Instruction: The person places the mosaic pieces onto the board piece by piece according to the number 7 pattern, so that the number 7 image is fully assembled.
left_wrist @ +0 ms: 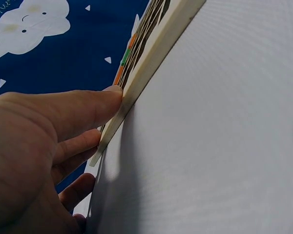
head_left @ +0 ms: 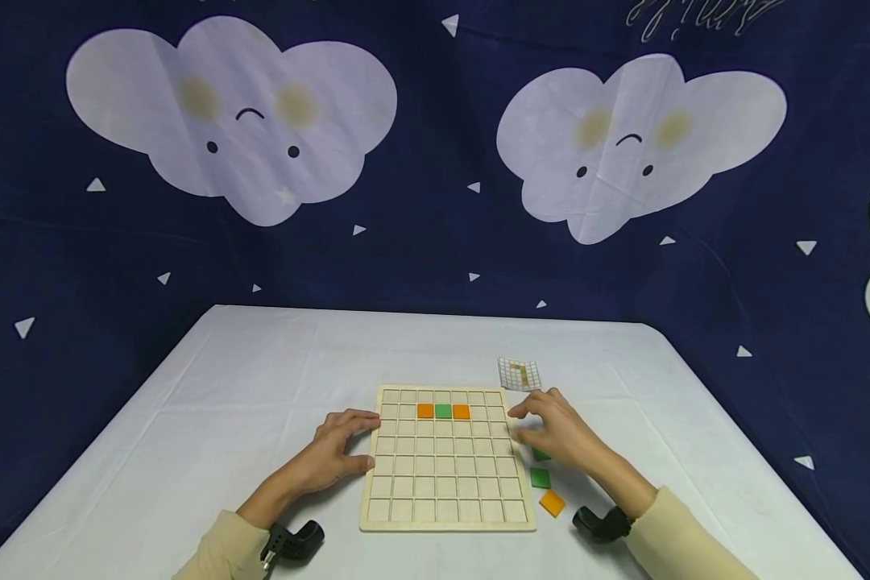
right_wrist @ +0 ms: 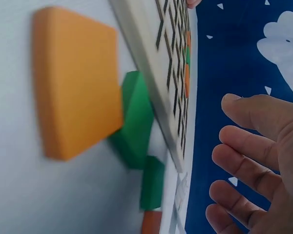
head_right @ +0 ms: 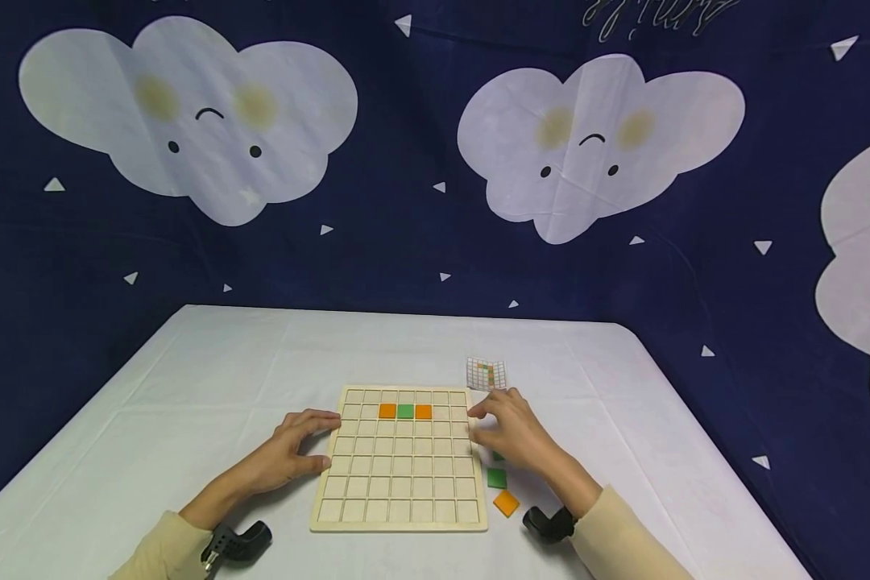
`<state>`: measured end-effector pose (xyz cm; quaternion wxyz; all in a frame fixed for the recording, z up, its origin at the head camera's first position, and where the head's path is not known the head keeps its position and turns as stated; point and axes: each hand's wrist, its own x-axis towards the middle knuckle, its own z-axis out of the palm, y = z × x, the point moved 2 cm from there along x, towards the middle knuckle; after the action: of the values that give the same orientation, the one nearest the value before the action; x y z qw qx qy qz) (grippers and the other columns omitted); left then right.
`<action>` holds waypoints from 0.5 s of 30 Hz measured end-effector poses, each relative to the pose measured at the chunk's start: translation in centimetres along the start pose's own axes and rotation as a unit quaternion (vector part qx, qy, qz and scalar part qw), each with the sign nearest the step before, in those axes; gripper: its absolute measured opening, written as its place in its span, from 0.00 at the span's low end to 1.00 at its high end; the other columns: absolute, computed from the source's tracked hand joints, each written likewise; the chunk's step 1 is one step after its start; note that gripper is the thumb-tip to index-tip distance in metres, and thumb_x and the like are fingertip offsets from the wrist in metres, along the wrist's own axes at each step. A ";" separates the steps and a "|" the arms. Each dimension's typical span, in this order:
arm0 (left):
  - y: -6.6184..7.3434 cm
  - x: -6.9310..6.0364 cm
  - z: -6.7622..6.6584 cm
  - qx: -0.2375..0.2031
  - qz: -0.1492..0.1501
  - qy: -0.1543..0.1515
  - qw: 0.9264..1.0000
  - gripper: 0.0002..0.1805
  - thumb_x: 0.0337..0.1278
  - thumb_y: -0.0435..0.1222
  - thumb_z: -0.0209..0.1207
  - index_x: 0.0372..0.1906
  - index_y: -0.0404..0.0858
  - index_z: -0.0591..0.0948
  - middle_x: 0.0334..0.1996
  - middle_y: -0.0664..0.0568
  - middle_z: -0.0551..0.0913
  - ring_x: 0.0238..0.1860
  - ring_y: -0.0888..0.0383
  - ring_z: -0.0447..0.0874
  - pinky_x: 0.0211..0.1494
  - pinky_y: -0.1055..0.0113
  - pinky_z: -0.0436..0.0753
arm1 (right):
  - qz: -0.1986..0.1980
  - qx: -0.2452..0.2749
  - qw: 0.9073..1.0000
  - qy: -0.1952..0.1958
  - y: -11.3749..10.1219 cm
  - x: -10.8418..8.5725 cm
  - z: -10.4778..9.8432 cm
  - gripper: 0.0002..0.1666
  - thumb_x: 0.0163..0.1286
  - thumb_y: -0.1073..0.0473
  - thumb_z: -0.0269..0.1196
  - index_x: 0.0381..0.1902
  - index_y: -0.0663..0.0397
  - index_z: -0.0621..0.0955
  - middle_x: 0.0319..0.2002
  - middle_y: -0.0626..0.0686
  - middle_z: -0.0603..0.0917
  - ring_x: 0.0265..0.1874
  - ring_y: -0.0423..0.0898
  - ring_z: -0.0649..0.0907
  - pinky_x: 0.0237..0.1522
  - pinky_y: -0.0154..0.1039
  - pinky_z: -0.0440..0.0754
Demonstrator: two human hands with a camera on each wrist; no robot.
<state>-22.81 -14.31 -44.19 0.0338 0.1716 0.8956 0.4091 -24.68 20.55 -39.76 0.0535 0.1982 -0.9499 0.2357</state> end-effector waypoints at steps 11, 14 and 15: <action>0.0 0.0 0.1 -0.001 -0.003 0.003 1.000 0.29 0.46 0.36 0.67 0.59 0.42 0.76 0.64 0.55 0.71 0.66 0.50 0.58 0.65 0.43 0.56 | 0.011 -0.004 1.000 -0.001 1.0 -1.3 0.2 0.14 0.55 0.56 0.69 0.40 0.48 0.85 0.41 0.43 0.82 0.38 0.42 0.69 0.39 0.35 0.68; 0.0 0.0 0.1 0.001 -0.001 0.003 1.000 0.29 0.46 0.36 0.67 0.59 0.42 0.76 0.64 0.55 0.71 0.65 0.50 0.58 0.65 0.43 0.56 | 0.014 -0.007 1.000 -0.003 1.3 -1.6 0.3 0.14 0.54 0.55 0.69 0.40 0.47 0.85 0.41 0.42 0.82 0.38 0.42 0.69 0.40 0.36 0.68; -0.1 0.0 0.1 0.002 0.000 0.003 1.000 0.29 0.47 0.36 0.67 0.59 0.42 0.76 0.64 0.55 0.71 0.65 0.51 0.58 0.65 0.43 0.56 | 0.016 -0.008 1.000 -0.003 1.4 -1.7 0.4 0.14 0.54 0.55 0.69 0.40 0.47 0.85 0.41 0.41 0.82 0.38 0.41 0.69 0.40 0.36 0.68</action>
<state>-22.85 -14.28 -44.29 0.0310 0.1706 0.8965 0.4078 -23.69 22.08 -41.01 0.0481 0.1835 -0.9548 0.2287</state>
